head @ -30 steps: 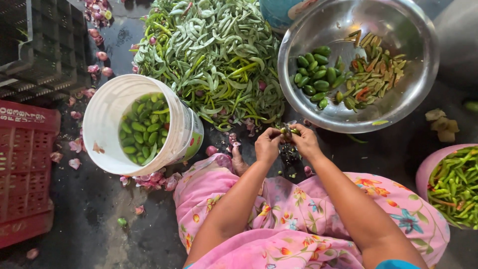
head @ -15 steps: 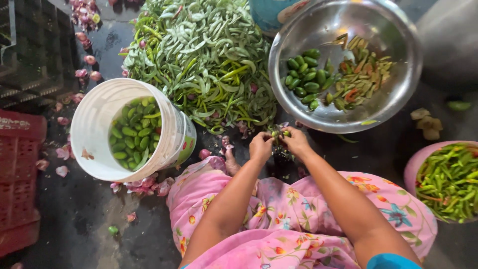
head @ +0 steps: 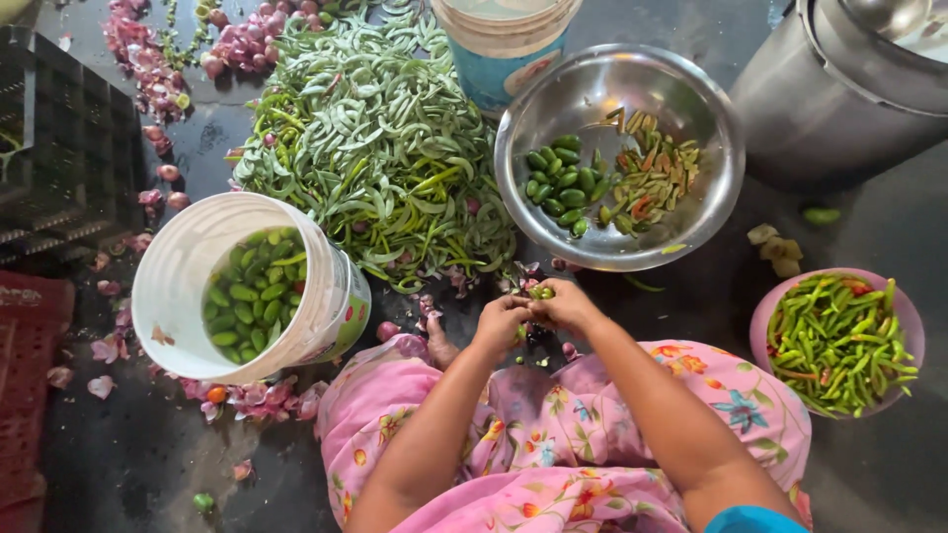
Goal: The person sits on the floor and peels small green vegetables by hand, removing the skin and placing the peeled items into a metal bowl. The discarded peels are placed in a separate pile on the floor.
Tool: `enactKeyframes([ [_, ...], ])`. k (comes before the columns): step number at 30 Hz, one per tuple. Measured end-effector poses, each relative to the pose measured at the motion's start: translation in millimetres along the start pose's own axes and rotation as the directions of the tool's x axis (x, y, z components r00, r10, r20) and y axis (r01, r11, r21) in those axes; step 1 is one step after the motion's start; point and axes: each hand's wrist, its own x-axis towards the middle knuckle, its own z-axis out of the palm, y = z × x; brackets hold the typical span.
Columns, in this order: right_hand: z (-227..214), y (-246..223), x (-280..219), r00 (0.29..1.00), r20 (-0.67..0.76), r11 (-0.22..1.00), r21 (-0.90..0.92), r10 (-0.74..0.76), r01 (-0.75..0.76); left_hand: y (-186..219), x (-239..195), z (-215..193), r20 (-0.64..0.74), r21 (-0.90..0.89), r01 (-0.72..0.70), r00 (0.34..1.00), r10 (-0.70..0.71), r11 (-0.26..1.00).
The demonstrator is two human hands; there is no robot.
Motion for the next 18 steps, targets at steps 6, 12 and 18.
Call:
enactKeyframes([
  [6, -53, -93, -60, 0.761, -0.253, 0.566, -0.805, -0.598, 0.177, 27, -18, -28, 0.147, -0.536, 0.275, 0.962, -0.232, 0.798],
  [12, -49, -107, -98, 0.465, -0.322, 0.531, -0.725, -0.825, 0.439, 31, -28, -33, 0.196, -0.578, 0.162, 0.979, -0.056, 0.800],
  [18, 6, -36, -56, 0.964, -0.082, 0.966, -0.061, -0.254, 0.250, 19, -22, -22, 0.109, -0.444, -0.046, 0.988, 0.105, 0.895],
])
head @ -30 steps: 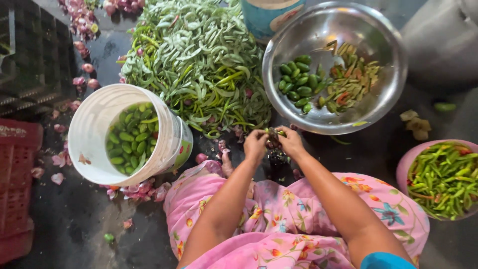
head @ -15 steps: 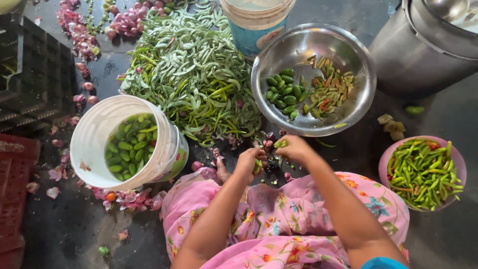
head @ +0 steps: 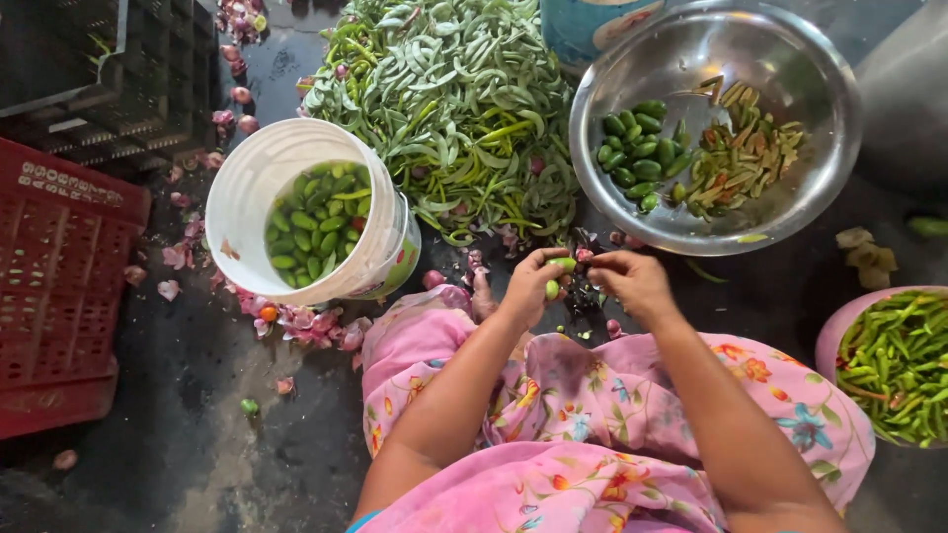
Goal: The person sits on the floor and peels small green vegetables by hand, removing the skin and placing the peeled items into a metal bowl. The discarded peels are placed in a separate pile on the floor.
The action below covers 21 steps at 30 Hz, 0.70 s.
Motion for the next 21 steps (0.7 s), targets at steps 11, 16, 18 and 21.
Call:
enactKeyframes([
  [11, 16, 15, 18, 0.986, -0.081, 0.989, 0.010, -0.148, 0.149, 24, -12, 24, 0.195, 0.791, -0.442, 0.837, 0.511, 0.423],
  [16, 27, -9, 10, 0.962, -0.139, 0.961, -0.182, -0.233, 0.207, 33, -13, 34, 0.173, 0.786, -0.447, 0.823, 0.541, 0.428],
  [18, 29, -15, 9, 0.937, -0.145, 0.914, -0.308, -0.318, 0.263, 33, -12, 36, 0.169, 0.808, -0.434, 0.819, 0.549, 0.398],
  [21, 28, -21, 12, 0.917, -0.119, 0.860, -0.410, -0.381, 0.304, 31, -6, 34, 0.161, 0.849, -0.397, 0.822, 0.545, 0.348],
])
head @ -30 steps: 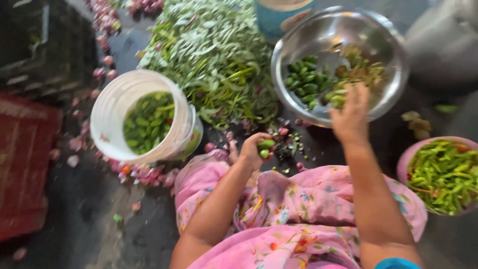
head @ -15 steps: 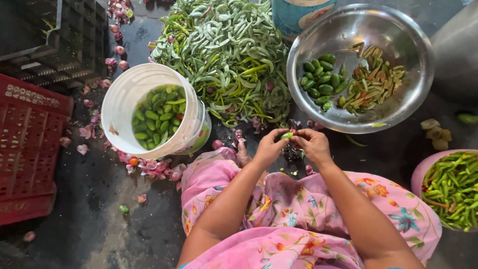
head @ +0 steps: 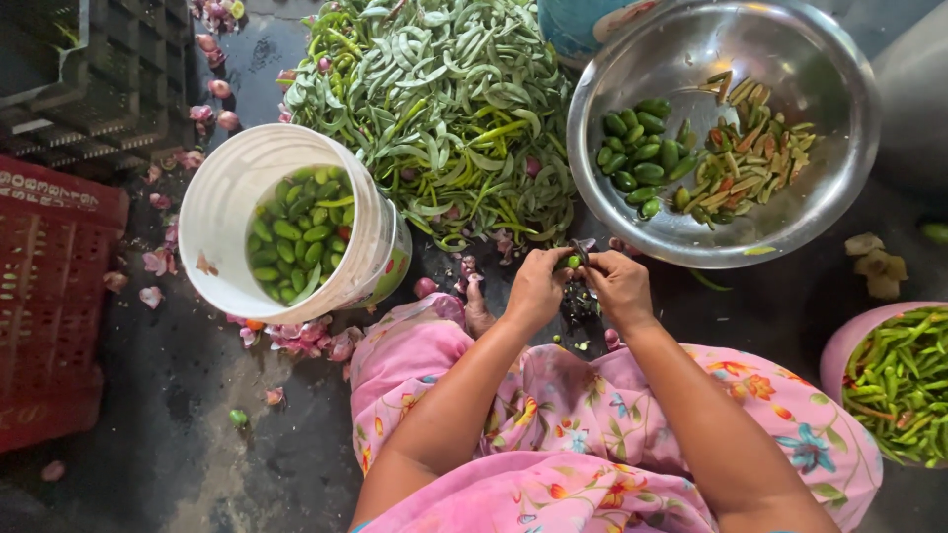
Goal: The person sits on the floor and peels small green vegetables by hand, removing the skin and placing the peeled items into a metal bowl. The discarded peels are placed in a separate pile on the floor.
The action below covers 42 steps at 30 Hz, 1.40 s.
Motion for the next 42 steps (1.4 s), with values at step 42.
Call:
enactKeyframes([
  [42, 17, 36, -3, 0.988, -0.090, 0.992, -0.017, -0.124, 0.123, -15, 11, 2, 0.105, 0.020, 0.255, 0.961, -0.256, 0.967],
])
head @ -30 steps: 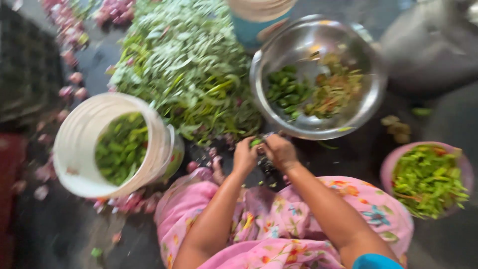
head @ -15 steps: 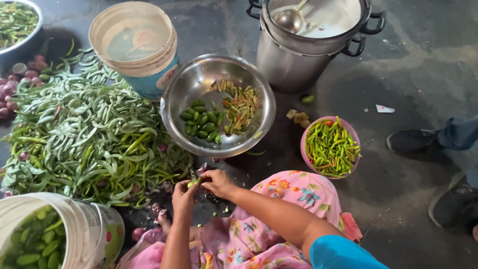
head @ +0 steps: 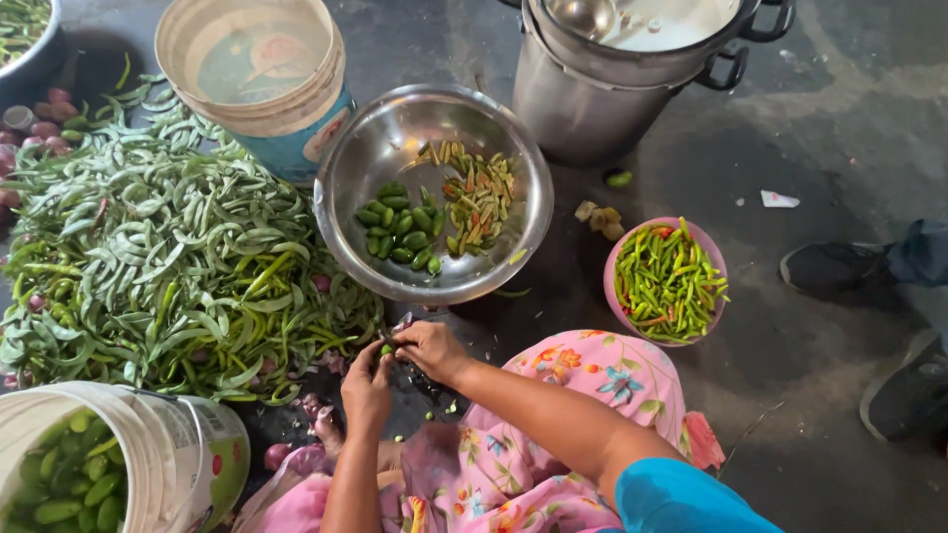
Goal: The person sits on the floor and peels small green vegetables by hand, removing the skin and placing the peeled items into a metal bowl. The discarded peels are placed in a separate pile on the floor.
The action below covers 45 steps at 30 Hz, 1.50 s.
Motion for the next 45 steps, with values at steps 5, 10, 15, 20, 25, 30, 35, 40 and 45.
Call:
enactKeyframes([
  [5, -2, 4, 7, 0.999, 0.048, 0.999, -0.049, 0.002, 0.001, 0, -3, 9, -0.118, 0.095, -0.119, 0.985, 0.129, 0.988],
  [10, 8, 17, 10, 0.996, 0.076, 0.986, -0.157, -0.048, 0.060, -19, 4, 21, -0.101, 0.104, 0.068, 0.993, -0.058, 0.992],
  [15, 8, 16, 8, 0.985, 0.142, 0.950, -0.283, -0.096, 0.133, -59, 22, 32, -0.116, -0.035, 0.046, 0.992, -0.050, 0.998],
  [20, -1, 9, -4, 0.996, 0.083, 0.938, -0.345, 0.028, 0.003, -88, 29, 34, 0.179, -0.618, 0.370, 0.925, -0.334, 0.694],
  [25, 2, 1, -11, 0.957, 0.180, 0.948, 0.187, 0.226, -0.259, -71, 8, 36, 0.276, -0.754, 0.397, 0.914, -0.296, 0.523],
  [30, -1, -8, -12, 0.951, 0.159, 0.918, 0.259, 0.266, -0.300, -32, -13, 20, 0.082, -0.538, 0.155, 0.988, -0.132, 0.829],
  [35, -16, -4, -6, 0.959, 0.181, 0.931, 0.258, 0.216, -0.259, -8, -27, 20, -0.137, -0.230, -0.051, 0.990, 0.020, 0.972],
  [40, -14, -8, -5, 0.944, 0.241, 0.827, 0.465, 0.226, -0.316, 4, -31, 19, -0.193, -0.379, -0.152, 0.978, 0.082, 0.913],
  [45, -23, 3, -3, 0.955, 0.257, 0.852, 0.456, 0.151, -0.257, 4, -28, 22, -0.204, -0.363, -0.247, 0.962, 0.182, 0.898],
])
